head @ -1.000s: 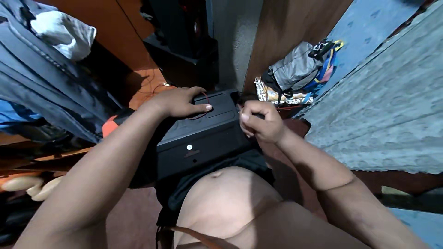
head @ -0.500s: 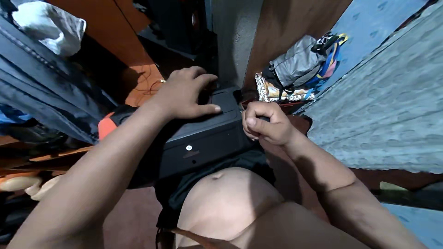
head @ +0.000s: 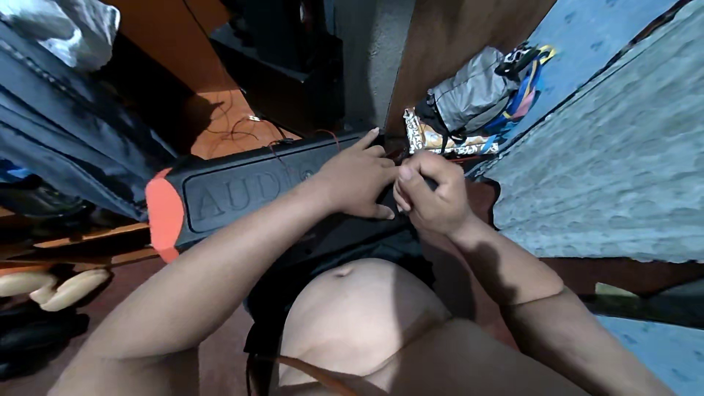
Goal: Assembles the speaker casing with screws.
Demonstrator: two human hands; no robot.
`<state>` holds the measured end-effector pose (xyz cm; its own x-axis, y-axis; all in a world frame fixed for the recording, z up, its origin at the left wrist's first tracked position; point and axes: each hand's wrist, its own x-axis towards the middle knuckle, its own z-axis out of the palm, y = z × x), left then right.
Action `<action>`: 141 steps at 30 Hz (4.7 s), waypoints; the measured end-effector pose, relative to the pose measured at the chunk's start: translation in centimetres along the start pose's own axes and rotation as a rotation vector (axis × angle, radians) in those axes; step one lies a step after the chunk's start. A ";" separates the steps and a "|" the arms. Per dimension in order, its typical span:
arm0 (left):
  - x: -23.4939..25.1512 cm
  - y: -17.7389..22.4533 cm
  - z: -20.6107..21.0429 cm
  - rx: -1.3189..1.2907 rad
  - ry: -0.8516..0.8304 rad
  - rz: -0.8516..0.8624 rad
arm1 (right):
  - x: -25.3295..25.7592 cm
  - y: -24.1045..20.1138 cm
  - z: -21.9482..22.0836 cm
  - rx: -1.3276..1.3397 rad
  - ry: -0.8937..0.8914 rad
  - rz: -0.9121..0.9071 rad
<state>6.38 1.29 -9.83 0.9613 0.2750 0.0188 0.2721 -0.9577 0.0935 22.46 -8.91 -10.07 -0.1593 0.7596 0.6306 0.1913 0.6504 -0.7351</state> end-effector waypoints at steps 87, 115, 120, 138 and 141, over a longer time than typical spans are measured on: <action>-4.1 -4.5 1.8 -0.135 0.172 -0.272 | 10.5 1.1 -1.2 -0.736 -1.190 0.143; -14.7 -12.0 -3.9 -0.532 -0.314 -1.058 | 10.7 0.7 0.9 -1.008 -1.318 0.139; -15.5 -11.8 -4.1 -0.639 -0.217 -0.969 | 11.2 -0.1 0.3 -0.920 -1.430 -0.195; -7.9 -13.5 -5.9 -0.531 -0.060 -0.786 | 6.6 -4.4 -3.3 -1.043 -1.035 0.199; -7.6 -15.0 -5.6 -0.527 -0.046 -0.794 | 7.9 -3.7 -3.5 -1.054 -1.045 0.220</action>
<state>-5.25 14.03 -5.79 0.5079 0.8144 -0.2809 0.8022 -0.3282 0.4988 23.86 -5.36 -1.49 -0.5492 0.7950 -0.2576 0.8212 0.5705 0.0099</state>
